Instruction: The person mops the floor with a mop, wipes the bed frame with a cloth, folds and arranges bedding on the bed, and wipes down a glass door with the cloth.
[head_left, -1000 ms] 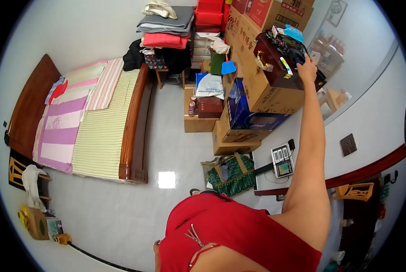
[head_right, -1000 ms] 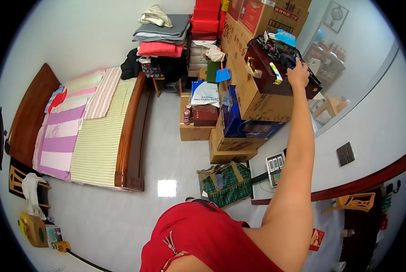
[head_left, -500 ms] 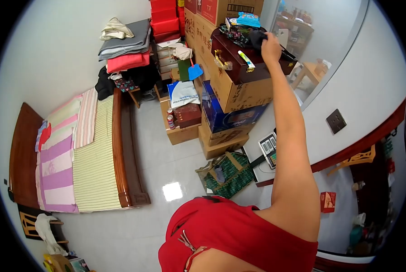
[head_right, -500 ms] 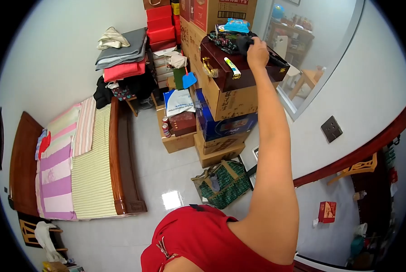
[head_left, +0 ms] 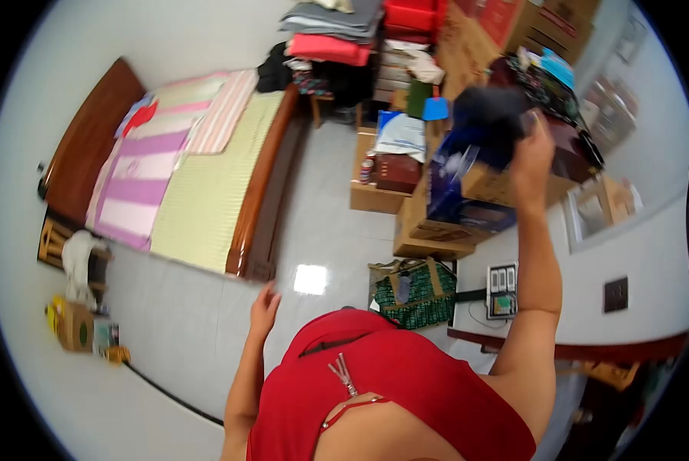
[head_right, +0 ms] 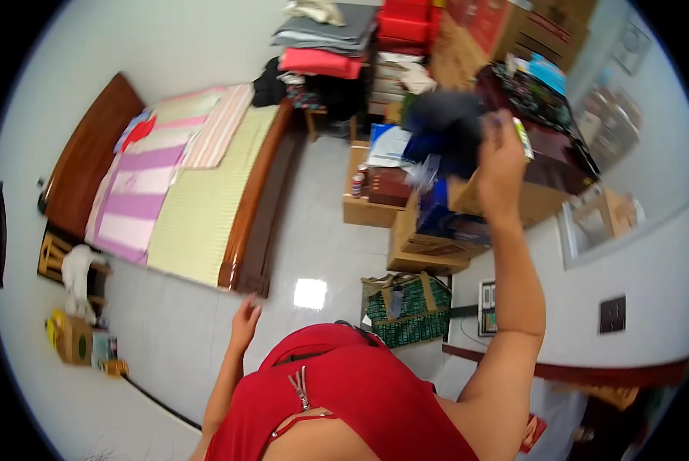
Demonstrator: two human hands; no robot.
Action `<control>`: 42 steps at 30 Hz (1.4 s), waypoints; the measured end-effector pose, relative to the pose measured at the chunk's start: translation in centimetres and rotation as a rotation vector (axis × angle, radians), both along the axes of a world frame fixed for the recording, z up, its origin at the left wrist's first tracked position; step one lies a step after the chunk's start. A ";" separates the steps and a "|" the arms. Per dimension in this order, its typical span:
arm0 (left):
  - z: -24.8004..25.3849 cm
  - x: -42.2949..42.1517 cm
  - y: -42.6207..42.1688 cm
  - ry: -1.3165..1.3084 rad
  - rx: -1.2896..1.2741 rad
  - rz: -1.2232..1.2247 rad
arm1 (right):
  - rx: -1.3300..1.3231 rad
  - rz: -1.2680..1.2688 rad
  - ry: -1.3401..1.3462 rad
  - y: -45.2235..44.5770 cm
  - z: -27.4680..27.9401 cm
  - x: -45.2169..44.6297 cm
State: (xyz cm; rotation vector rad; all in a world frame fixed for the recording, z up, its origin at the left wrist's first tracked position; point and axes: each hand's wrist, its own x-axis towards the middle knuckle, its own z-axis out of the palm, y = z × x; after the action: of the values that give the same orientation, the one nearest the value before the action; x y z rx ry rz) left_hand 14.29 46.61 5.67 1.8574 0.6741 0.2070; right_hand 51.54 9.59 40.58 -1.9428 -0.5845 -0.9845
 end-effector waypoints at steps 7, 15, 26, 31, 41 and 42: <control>14.2 12.9 -6.1 -0.528 0.125 -0.236 | -0.097 0.878 1.010 14.7 -14.4 -8.0; 12.7 11.3 -2.3 -0.479 -0.621 0.287 | -0.037 1.184 1.318 19.2 -16.9 -11.5; 9.8 4.7 -1.9 -0.449 -0.531 0.549 | -0.324 1.289 1.055 24.3 -25.1 -13.3; 10.7 2.5 -2.4 -0.452 -0.496 0.476 | -0.305 1.420 0.854 27.2 -26.0 -15.7; 7.0 -0.6 4.0 -0.280 -0.449 0.720 | 0.009 1.323 1.734 31.9 -28.8 -17.2; 7.3 -0.1 4.6 -0.365 -0.528 0.740 | 0.022 1.255 1.759 32.5 -28.5 -17.2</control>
State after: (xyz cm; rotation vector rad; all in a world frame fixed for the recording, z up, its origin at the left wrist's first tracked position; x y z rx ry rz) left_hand 14.21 51.18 12.95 0.9726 1.0158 0.7491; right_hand 34.29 42.10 12.03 -1.2298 -0.4624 1.3815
